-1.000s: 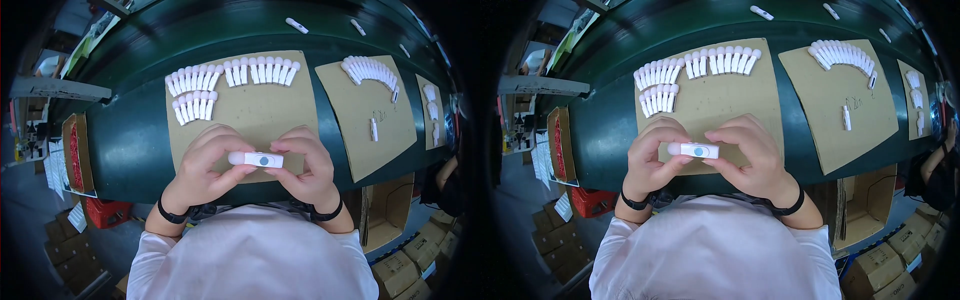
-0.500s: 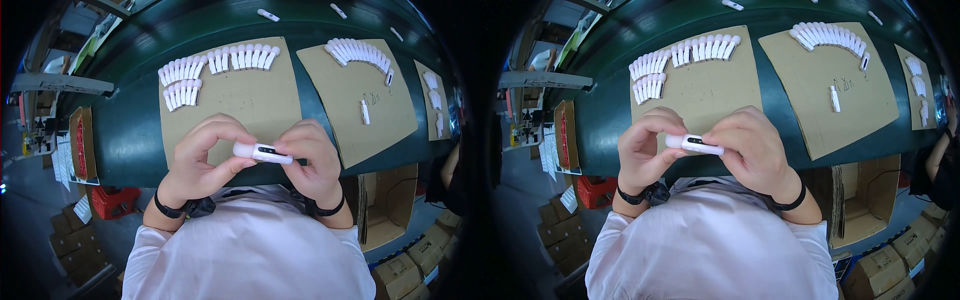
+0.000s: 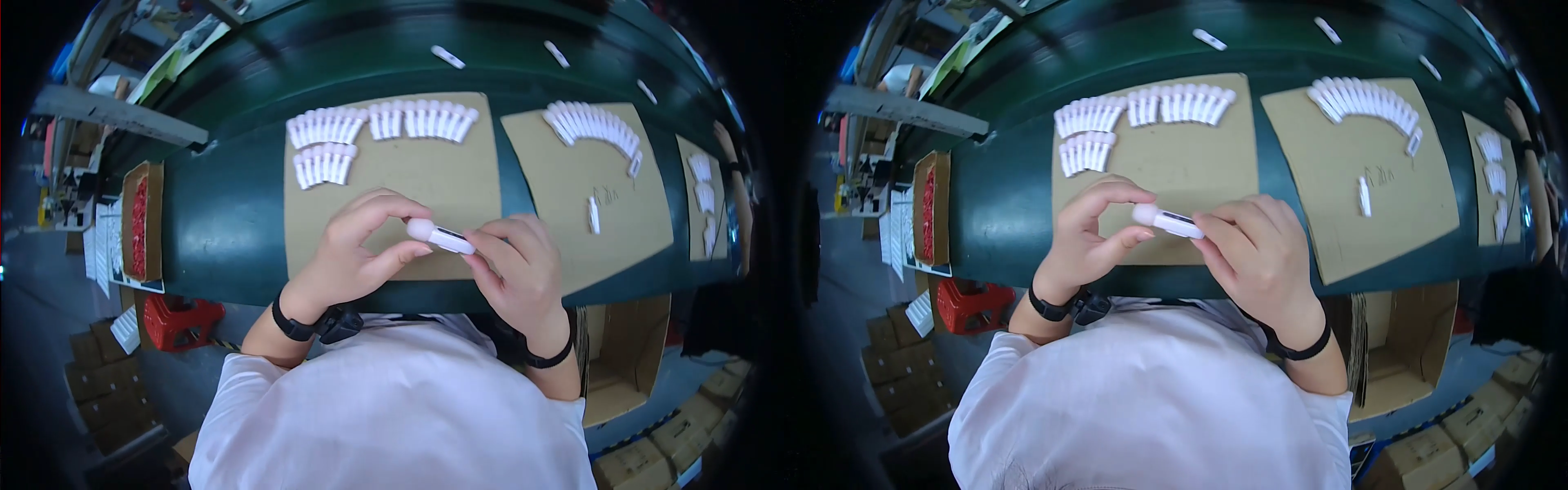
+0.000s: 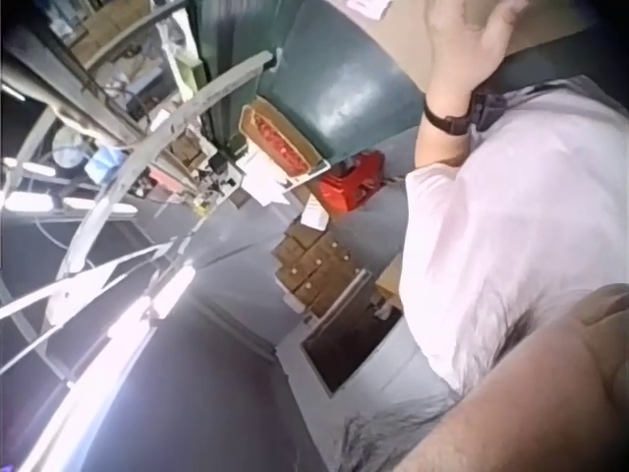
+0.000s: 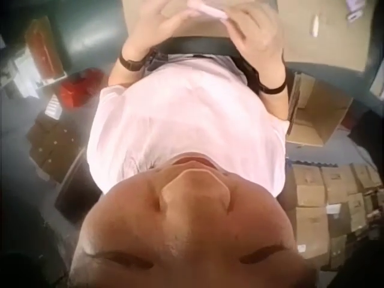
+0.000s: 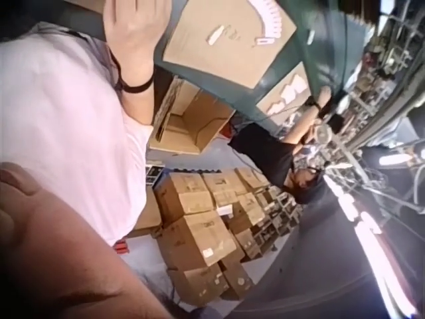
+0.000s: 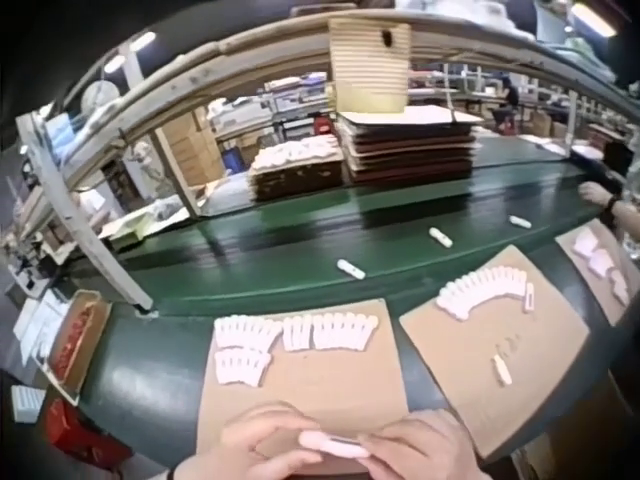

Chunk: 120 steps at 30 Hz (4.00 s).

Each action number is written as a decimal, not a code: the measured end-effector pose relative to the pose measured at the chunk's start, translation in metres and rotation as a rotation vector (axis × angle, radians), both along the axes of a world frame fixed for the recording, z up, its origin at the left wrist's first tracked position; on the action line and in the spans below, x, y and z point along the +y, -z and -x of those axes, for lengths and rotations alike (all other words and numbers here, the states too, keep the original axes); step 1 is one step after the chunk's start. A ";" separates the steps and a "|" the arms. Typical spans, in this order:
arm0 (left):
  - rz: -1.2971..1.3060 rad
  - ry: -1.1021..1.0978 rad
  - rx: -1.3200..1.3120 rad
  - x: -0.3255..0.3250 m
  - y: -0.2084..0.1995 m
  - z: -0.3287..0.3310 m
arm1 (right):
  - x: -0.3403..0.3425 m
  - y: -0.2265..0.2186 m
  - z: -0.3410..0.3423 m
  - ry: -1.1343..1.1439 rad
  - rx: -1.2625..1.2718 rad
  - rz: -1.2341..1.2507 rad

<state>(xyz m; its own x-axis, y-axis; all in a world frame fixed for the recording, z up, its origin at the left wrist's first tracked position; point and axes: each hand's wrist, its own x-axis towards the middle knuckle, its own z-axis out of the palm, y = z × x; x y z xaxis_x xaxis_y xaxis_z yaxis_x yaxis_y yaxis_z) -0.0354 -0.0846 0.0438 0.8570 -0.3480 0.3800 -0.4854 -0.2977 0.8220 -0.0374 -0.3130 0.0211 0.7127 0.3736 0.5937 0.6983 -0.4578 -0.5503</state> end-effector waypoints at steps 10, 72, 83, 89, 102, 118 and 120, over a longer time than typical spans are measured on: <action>-0.476 -0.634 0.046 0.133 0.051 -0.020 | 0.112 0.027 -0.059 0.132 0.190 0.311; 0.164 -0.284 0.249 0.103 0.039 -0.006 | 0.086 0.014 -0.047 -0.034 0.250 -0.225; 0.101 -0.085 0.394 0.045 0.022 -0.010 | 0.070 0.010 -0.022 -0.034 0.334 -0.304; 0.118 -0.065 0.236 0.038 0.021 -0.012 | 0.063 0.017 -0.017 -0.119 0.583 -0.445; 0.178 -0.056 0.005 0.042 0.033 -0.012 | 0.081 0.024 -0.013 -0.150 0.452 -0.420; 0.291 -0.110 -0.007 0.070 0.046 -0.018 | 0.111 0.023 -0.025 -0.201 0.623 -0.570; 0.266 -0.097 -0.015 0.072 0.044 -0.018 | 0.111 0.024 -0.026 -0.205 0.624 -0.577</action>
<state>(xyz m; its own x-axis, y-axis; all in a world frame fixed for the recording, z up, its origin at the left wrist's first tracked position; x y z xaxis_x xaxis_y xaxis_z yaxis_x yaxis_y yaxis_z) -0.0175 -0.0124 -0.0007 0.8750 -0.1510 0.4600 -0.4779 -0.1183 0.8704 -0.0117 -0.2021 -0.0029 0.9223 0.2917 0.2536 0.2306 0.1114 -0.9666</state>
